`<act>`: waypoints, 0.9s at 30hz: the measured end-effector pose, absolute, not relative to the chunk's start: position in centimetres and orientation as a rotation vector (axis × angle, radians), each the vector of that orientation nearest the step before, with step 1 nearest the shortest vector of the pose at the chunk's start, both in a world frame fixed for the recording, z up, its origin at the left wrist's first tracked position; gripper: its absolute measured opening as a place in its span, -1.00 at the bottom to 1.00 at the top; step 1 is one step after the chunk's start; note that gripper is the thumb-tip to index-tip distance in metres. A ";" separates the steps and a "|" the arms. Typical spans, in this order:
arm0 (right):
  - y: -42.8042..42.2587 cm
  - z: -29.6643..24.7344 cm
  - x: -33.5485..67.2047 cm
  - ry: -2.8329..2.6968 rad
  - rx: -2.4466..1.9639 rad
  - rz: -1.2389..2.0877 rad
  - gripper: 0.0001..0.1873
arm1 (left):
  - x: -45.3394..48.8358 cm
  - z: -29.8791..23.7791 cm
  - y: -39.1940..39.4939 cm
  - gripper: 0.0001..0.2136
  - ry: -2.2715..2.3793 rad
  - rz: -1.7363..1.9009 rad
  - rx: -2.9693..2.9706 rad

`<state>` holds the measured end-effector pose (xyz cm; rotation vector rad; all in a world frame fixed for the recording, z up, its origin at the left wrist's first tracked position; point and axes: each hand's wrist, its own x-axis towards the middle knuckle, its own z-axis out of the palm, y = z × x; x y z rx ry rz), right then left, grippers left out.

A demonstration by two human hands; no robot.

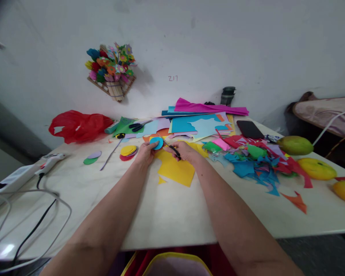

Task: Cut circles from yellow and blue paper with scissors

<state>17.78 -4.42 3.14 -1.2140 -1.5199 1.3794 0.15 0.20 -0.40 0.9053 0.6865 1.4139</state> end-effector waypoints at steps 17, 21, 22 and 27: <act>-4.1 2.7 17.9 -1.592 -1.180 1.303 -0.59 | 0.1 -0.6 0.3 -0.72 0.699 1.438 0.896; -4.1 2.8 17.9 -1.584 -1.186 1.313 -0.60 | 0.1 -0.5 0.3 -0.72 0.696 1.430 0.882; -4.2 2.9 17.9 -1.585 -1.192 1.311 -0.61 | 0.1 -0.4 0.2 -0.72 0.701 1.430 0.877; -4.5 3.2 17.8 -1.575 -1.196 1.320 -0.64 | 0.2 -0.1 0.1 -0.73 0.713 1.437 0.863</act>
